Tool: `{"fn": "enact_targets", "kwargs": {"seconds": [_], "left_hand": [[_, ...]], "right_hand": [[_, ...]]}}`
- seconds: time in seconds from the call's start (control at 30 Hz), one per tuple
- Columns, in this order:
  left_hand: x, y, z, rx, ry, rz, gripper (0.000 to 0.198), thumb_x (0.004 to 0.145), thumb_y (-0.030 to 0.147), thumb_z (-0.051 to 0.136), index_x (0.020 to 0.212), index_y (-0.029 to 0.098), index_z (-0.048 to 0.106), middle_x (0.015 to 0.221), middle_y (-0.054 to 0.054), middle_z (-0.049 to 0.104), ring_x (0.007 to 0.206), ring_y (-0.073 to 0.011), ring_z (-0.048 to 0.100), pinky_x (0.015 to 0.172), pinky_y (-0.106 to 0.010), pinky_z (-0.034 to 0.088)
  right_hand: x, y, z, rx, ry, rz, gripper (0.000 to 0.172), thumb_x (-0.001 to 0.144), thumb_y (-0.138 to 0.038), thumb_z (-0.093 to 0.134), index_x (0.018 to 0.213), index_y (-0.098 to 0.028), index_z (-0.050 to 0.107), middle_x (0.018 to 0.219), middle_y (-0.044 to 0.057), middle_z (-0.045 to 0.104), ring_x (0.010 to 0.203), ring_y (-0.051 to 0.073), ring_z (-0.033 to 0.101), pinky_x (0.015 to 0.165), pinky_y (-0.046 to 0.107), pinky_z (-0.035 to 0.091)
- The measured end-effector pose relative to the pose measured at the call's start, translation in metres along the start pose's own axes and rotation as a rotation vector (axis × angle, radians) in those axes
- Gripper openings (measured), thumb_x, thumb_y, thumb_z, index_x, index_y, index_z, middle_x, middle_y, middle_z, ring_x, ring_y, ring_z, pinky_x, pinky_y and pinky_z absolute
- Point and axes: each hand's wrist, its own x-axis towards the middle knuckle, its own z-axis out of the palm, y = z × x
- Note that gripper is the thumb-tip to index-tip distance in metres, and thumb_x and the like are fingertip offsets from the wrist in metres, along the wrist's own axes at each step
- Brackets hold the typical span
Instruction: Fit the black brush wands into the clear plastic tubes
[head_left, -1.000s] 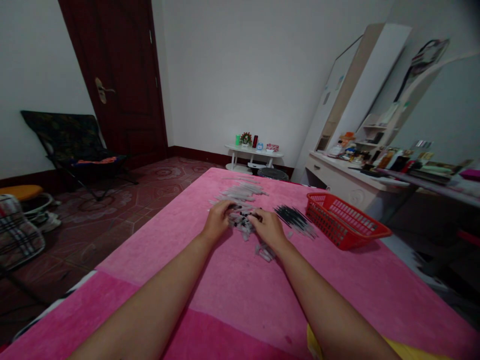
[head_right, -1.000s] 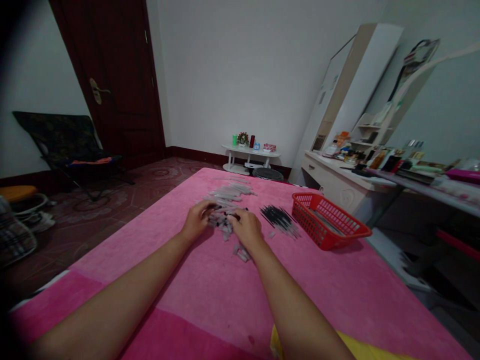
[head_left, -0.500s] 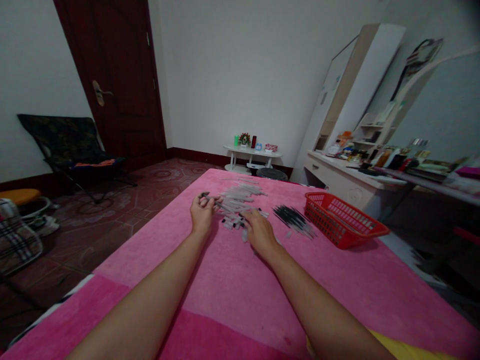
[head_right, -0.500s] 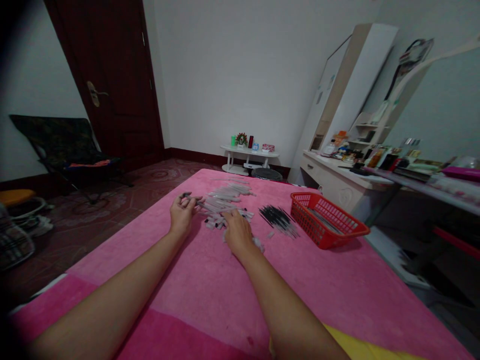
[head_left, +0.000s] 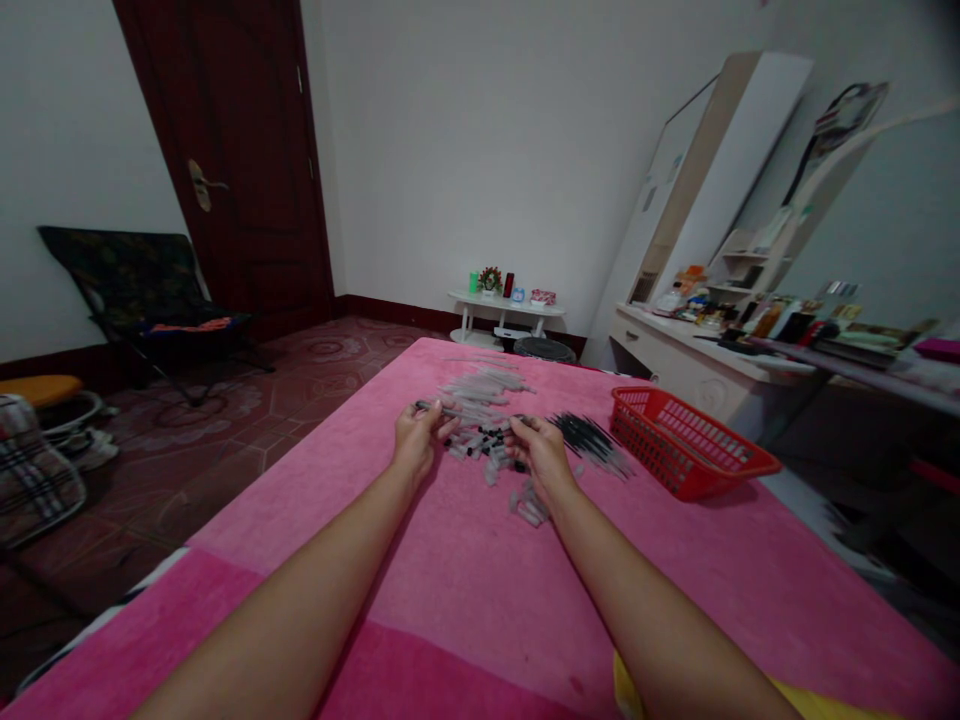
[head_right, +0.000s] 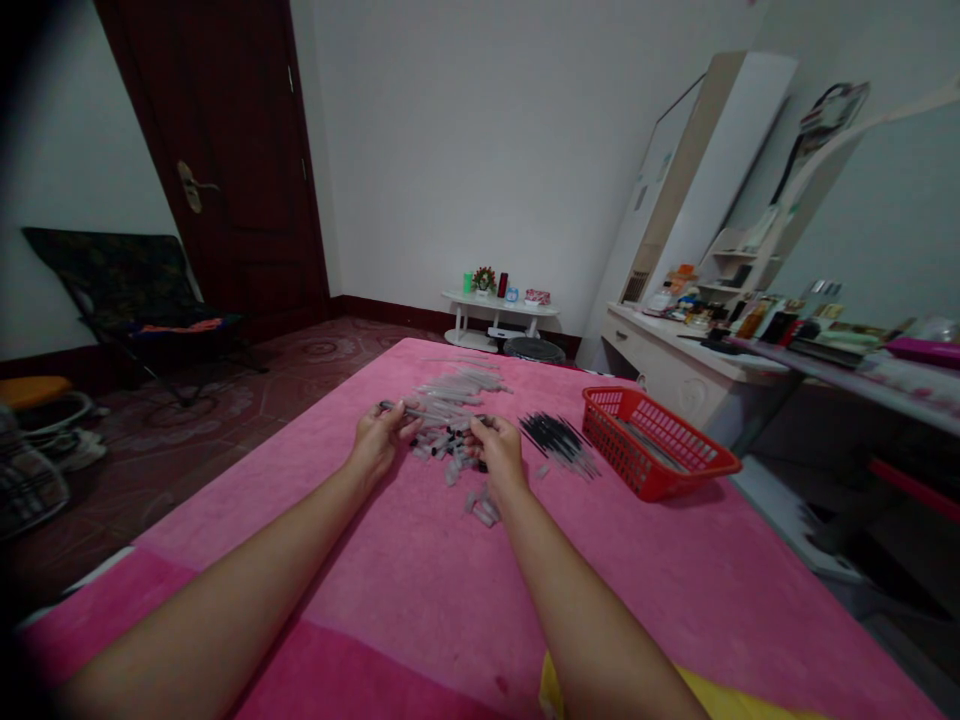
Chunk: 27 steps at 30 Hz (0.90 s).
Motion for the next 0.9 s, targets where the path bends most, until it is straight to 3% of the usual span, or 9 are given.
{"fn": "enact_targets", "kwargs": {"seconds": [0.43, 0.63, 0.77, 0.9], "left_hand": [[-0.0021, -0.0016, 0.0018, -0.047, -0.004, -0.026, 0.029, 0.067, 0.021, 0.075, 0.078, 0.014, 0.05, 0.075, -0.007, 0.069, 0.07, -0.0185, 0.069, 0.061, -0.027, 0.057], [-0.0007, -0.0022, 0.0012, -0.072, 0.014, -0.027, 0.022, 0.071, 0.018, 0.072, 0.078, 0.014, 0.052, 0.075, -0.007, 0.069, 0.068, -0.0173, 0.069, 0.061, -0.027, 0.057], [0.0013, -0.0027, -0.0003, -0.086, 0.047, -0.028, 0.019, 0.072, 0.016, 0.07, 0.079, 0.013, 0.052, 0.075, -0.006, 0.068, 0.064, -0.0145, 0.067, 0.062, -0.027, 0.057], [0.0014, -0.0023, -0.0004, -0.083, 0.061, -0.035, 0.02, 0.072, 0.016, 0.07, 0.079, 0.013, 0.052, 0.075, -0.006, 0.067, 0.064, -0.0142, 0.066, 0.063, -0.027, 0.057]], "right_hand": [[0.0008, 0.0033, 0.0009, 0.086, -0.045, -0.008, 0.029, 0.056, -0.027, 0.077, 0.076, -0.014, 0.06, 0.065, 0.002, 0.068, 0.055, 0.012, 0.064, 0.046, 0.017, 0.052], [-0.0026, -0.0028, 0.0049, 0.041, 0.024, -0.012, 0.024, 0.062, -0.029, 0.072, 0.073, -0.016, 0.054, 0.067, 0.002, 0.067, 0.055, 0.013, 0.067, 0.043, 0.017, 0.051], [-0.0038, -0.0035, 0.0049, -0.222, 0.041, -0.047, 0.019, 0.066, -0.029, 0.065, 0.069, -0.017, 0.05, 0.058, 0.0, 0.064, 0.042, 0.013, 0.059, 0.036, 0.019, 0.045], [-0.0031, 0.0009, 0.002, -0.573, 0.02, -0.275, 0.02, 0.066, -0.034, 0.065, 0.067, -0.016, 0.057, 0.055, 0.001, 0.062, 0.043, 0.013, 0.055, 0.037, 0.02, 0.04]]}}
